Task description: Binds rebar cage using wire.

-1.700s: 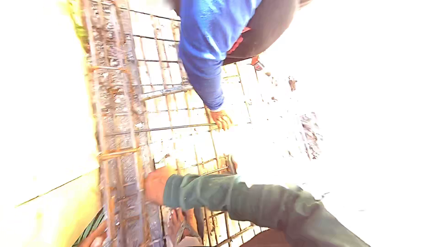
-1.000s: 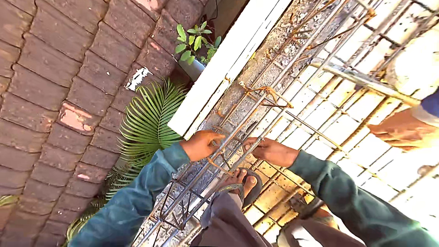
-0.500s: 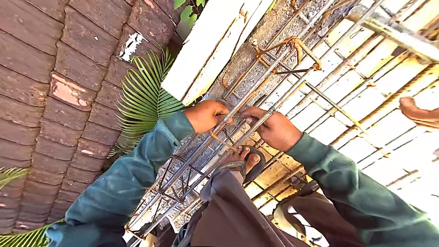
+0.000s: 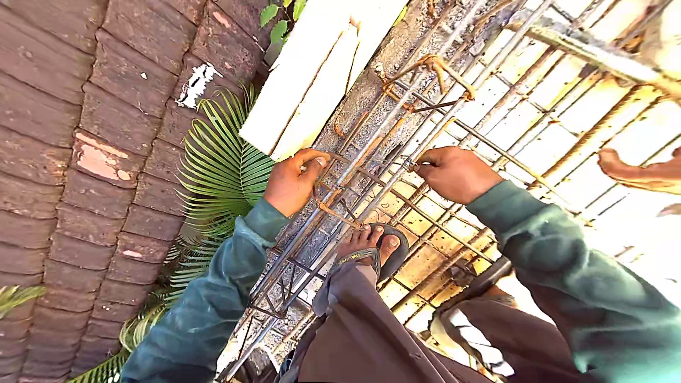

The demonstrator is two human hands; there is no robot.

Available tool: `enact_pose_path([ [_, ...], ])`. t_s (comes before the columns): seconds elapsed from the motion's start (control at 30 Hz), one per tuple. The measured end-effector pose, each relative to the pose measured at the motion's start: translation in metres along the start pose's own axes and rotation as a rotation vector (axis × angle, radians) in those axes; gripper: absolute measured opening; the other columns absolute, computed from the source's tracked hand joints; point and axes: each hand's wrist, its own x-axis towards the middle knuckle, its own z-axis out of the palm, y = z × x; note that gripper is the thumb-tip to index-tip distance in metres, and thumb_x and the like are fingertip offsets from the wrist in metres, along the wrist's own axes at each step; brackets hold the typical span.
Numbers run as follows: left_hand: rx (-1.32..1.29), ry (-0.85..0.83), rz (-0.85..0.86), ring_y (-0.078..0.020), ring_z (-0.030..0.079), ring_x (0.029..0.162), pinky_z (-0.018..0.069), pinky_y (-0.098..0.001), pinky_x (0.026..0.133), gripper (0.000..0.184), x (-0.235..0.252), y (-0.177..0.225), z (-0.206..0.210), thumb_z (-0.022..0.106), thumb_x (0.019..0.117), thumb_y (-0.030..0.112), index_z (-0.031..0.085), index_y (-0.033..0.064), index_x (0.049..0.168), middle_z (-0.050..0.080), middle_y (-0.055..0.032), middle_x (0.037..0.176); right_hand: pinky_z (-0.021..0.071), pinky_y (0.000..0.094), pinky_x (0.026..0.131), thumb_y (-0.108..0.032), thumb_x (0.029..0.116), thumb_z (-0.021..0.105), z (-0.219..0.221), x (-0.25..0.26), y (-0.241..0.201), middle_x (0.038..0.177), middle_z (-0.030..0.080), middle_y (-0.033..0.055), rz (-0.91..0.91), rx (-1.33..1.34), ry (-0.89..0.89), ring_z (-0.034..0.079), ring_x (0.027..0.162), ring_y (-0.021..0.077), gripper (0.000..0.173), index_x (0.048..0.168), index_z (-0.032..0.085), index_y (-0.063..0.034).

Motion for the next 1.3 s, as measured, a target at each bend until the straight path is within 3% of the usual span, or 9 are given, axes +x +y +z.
enact_pose_path([
  [0.07, 0.078, 0.046, 0.083, -0.0202, 0.066, 0.115, 0.0533, -0.0451, 0.1, 0.029, 0.022, -0.038, 0.001, 0.052, 0.1061, 0.022, 0.07, 0.0092, 0.125, 0.069, -0.009, 0.126, 0.0481, 0.0685, 0.08, -0.019, 0.1048, 0.054, 0.0, 0.002, -0.014, 0.099, 0.072, 0.0209, 0.015, -0.044, -0.013, 0.068, 0.096, 0.0424, 0.024, 0.108, 0.077, -0.0109],
  [0.2, 0.128, 0.018, 0.09, -0.0248, 0.059, 0.13, 0.0472, -0.0476, 0.109, 0.038, 0.024, -0.055, 0.001, 0.047, 0.1076, 0.023, 0.062, 0.0067, 0.139, 0.062, -0.0145, 0.14, 0.0489, 0.0701, 0.082, -0.022, 0.1028, 0.053, 0.004, 0.018, -0.031, 0.105, 0.071, 0.024, 0.058, -0.092, -0.097, 0.068, 0.103, 0.0453, 0.025, 0.11, 0.074, -0.0083],
  [0.33, 0.045, -0.099, -0.298, -0.0267, 0.05, 0.135, 0.0361, -0.0457, 0.114, 0.04, 0.019, 0.003, 0.0, 0.038, 0.112, 0.013, 0.047, 0.0004, 0.149, 0.054, -0.0181, 0.148, 0.0459, 0.0615, 0.08, -0.017, 0.1061, 0.054, 0.001, 0.016, -0.023, 0.096, 0.068, 0.0211, 0.027, 0.076, -0.167, 0.063, 0.092, 0.0375, 0.025, 0.105, 0.073, -0.0023],
  [0.43, -0.019, -0.069, -0.011, -0.0179, 0.062, 0.124, 0.0485, -0.0415, 0.106, 0.04, 0.034, -0.054, 0.0, 0.044, 0.109, 0.024, 0.061, 0.0031, 0.138, 0.065, -0.0123, 0.136, 0.0471, 0.0628, 0.08, -0.018, 0.1052, 0.053, 0.007, 0.013, -0.022, 0.097, 0.069, 0.0215, 0.058, 0.099, -0.168, 0.065, 0.094, 0.0384, 0.025, 0.103, 0.073, -0.0035],
  [0.63, 0.015, -0.071, -0.166, -0.0306, 0.057, 0.118, 0.0458, -0.0396, 0.102, 0.036, 0.0, 0.027, 0.017, 0.036, 0.1105, 0.006, 0.045, -0.01, 0.142, 0.055, -0.0295, 0.136, 0.0492, 0.0657, 0.091, -0.023, 0.1043, 0.056, 0.023, 0.022, -0.033, 0.113, 0.069, 0.0229, -0.013, 0.019, -0.153, 0.066, 0.111, 0.0417, 0.026, 0.116, 0.071, -0.0055],
  [0.83, -0.104, -0.059, -0.027, -0.016, 0.065, 0.111, 0.0529, -0.0373, 0.097, 0.034, 0.044, -0.064, 0.004, 0.05, 0.1049, 0.018, 0.062, 0.003, 0.133, 0.067, -0.0115, 0.126, 0.0501, 0.0638, 0.093, -0.024, 0.1037, 0.058, 0.033, 0.034, -0.024, 0.114, 0.071, 0.019, -0.082, 0.046, -0.076, 0.067, 0.111, 0.0377, 0.025, 0.116, 0.073, -0.0077],
  [1.1, -0.293, 0.082, -0.153, -0.0165, 0.069, 0.107, 0.0572, -0.0379, 0.09, 0.033, 0.05, -0.079, 0.012, 0.047, 0.1097, 0.022, 0.066, 0.0046, 0.13, 0.071, -0.0088, 0.121, 0.0507, 0.0678, 0.089, -0.025, 0.105, 0.054, 0.041, 0.04, -0.009, 0.115, 0.073, 0.0163, -0.065, -0.011, 0.005, 0.069, 0.11, 0.0389, 0.026, 0.118, 0.074, -0.0158],
  [1.2, -0.346, 0.082, -0.252, -0.0219, 0.068, 0.105, 0.0553, -0.0352, 0.086, 0.036, 0.03, -0.032, 0.011, 0.04, 0.1114, 0.017, 0.059, -0.0035, 0.135, 0.068, -0.0187, 0.124, 0.0512, 0.0674, 0.085, -0.026, 0.1057, 0.052, 0.042, 0.037, -0.021, 0.116, 0.072, 0.0162, -0.097, -0.144, 0.025, 0.069, 0.108, 0.0401, 0.028, 0.125, 0.073, -0.0236],
  [1.3, -0.289, 0.131, -0.497, -0.0275, 0.056, 0.121, 0.0443, -0.0345, 0.102, 0.038, 0.003, 0.065, 0.014, 0.032, 0.1122, 0.009, 0.047, -0.0075, 0.143, 0.054, -0.0255, 0.142, 0.051, 0.0672, 0.085, -0.025, 0.1063, 0.052, 0.041, 0.036, -0.022, 0.116, 0.073, 0.0159, -0.18, -0.181, 0.044, 0.069, 0.108, 0.0406, 0.029, 0.127, 0.072, -0.0234],
])
